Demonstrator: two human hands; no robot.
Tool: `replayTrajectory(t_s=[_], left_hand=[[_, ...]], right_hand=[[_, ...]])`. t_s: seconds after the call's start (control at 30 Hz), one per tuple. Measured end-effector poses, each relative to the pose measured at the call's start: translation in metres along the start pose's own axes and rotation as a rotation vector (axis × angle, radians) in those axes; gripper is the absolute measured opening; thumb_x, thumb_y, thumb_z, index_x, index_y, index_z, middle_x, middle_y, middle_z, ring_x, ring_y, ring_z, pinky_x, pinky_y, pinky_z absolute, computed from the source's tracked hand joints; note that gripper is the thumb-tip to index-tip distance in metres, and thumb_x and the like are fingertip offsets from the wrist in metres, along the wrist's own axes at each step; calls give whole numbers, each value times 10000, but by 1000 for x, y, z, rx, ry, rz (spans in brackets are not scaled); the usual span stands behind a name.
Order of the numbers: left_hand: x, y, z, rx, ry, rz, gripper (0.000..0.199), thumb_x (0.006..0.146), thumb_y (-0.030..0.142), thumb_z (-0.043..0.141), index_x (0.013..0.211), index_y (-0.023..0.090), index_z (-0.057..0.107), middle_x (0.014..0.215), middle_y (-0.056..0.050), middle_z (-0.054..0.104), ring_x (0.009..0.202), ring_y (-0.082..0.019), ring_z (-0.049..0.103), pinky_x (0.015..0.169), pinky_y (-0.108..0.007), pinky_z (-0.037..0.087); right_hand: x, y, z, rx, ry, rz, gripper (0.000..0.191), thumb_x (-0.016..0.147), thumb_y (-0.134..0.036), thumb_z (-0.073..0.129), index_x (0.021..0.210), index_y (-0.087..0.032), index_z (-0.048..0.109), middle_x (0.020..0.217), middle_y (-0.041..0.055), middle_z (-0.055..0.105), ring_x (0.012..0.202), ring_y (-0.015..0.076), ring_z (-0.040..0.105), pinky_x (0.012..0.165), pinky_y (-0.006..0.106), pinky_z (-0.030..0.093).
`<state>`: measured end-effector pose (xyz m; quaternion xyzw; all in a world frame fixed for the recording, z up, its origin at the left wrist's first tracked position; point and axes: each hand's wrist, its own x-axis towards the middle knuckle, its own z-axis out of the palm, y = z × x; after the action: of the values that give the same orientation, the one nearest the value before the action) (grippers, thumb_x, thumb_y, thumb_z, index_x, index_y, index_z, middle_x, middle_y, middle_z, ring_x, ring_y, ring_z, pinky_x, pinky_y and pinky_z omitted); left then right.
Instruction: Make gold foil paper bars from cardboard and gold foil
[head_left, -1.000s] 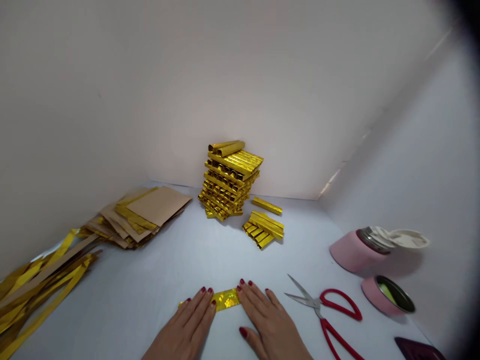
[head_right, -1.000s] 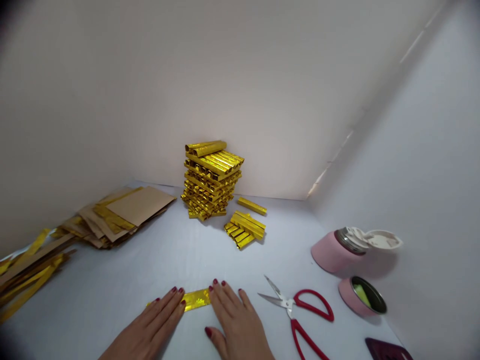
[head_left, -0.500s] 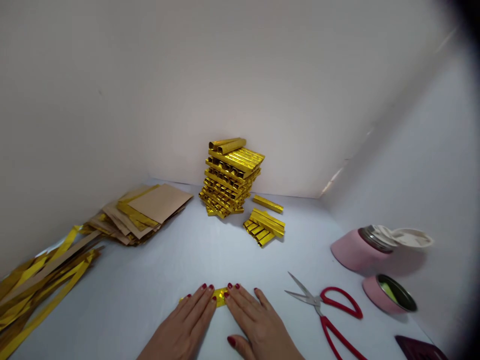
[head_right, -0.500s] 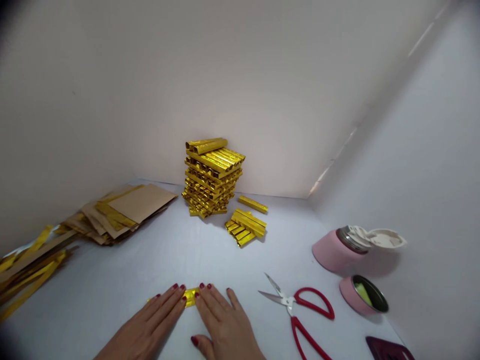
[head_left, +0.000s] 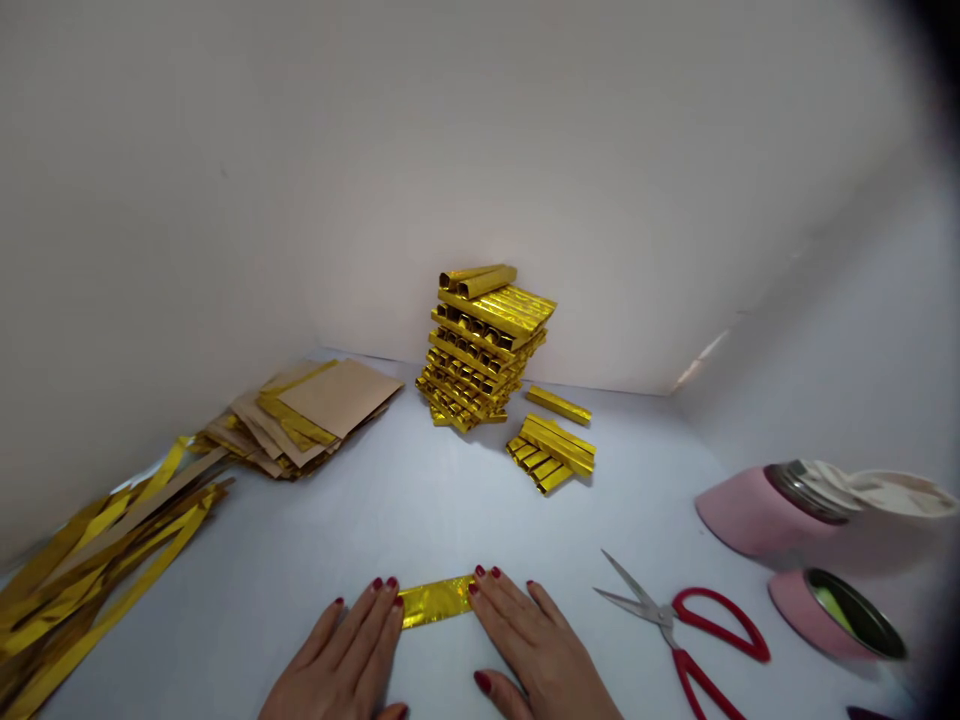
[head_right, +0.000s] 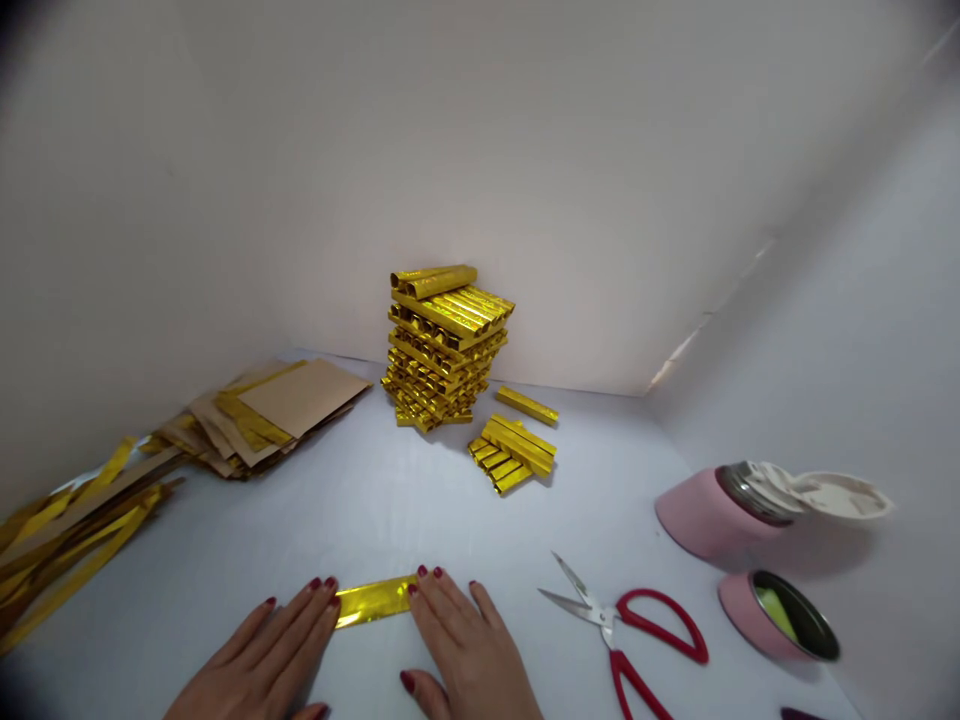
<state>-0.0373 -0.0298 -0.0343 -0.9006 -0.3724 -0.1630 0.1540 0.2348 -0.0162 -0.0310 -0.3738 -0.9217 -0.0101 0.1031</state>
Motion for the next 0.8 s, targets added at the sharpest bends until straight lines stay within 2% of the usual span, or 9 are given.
replayTrajectory(t_s=[0.13, 0.23, 0.53, 0.67, 0.8], left_hand=[[-2, -6, -5, -67, -73, 1, 573, 975, 444, 380, 1462, 166, 265, 1268, -93, 599, 1101, -222, 605, 889, -297, 447], [-3, -7, -10, -131, -109, -37, 582, 948, 432, 456, 1454, 198, 287, 1311, -83, 564, 1158, -223, 565, 941, -297, 426], [-7, -4, -19, -211, -185, -88, 610, 914, 395, 520, 1453, 239, 280, 1405, -77, 452, 1245, -249, 480, 971, -363, 423], [0, -2, -23, -169, -264, -78, 551, 889, 359, 560, 1402, 264, 384, 1410, -87, 436, 1231, -293, 491, 916, -421, 471], [12, 6, -24, -118, -293, -100, 523, 838, 445, 612, 1296, 206, 533, 1302, -153, 552, 1143, -341, 564, 877, -453, 490]], right_hand=[[-3, 2, -2, 31, 40, 49, 576, 830, -195, 551, 1384, -145, 399, 1382, 99, 466, 1227, 238, 501, 931, 402, 500], [-5, 5, -3, 22, 71, 106, 540, 841, -154, 528, 1371, -168, 426, 1365, 91, 492, 1209, 232, 520, 937, 388, 497], [-2, 2, -12, -54, -28, 94, 484, 860, -154, 486, 1343, -152, 461, 1358, 109, 483, 1200, 265, 524, 887, 473, 518], [-1, -2, -14, -94, -44, 59, 547, 833, -285, 583, 1359, -211, 452, 1379, 149, 450, 1205, 325, 506, 851, 532, 518], [7, -14, -16, -149, -12, 0, 682, 767, -563, 614, 1343, -222, 486, 1282, 255, 523, 1129, 431, 534, 761, 602, 522]])
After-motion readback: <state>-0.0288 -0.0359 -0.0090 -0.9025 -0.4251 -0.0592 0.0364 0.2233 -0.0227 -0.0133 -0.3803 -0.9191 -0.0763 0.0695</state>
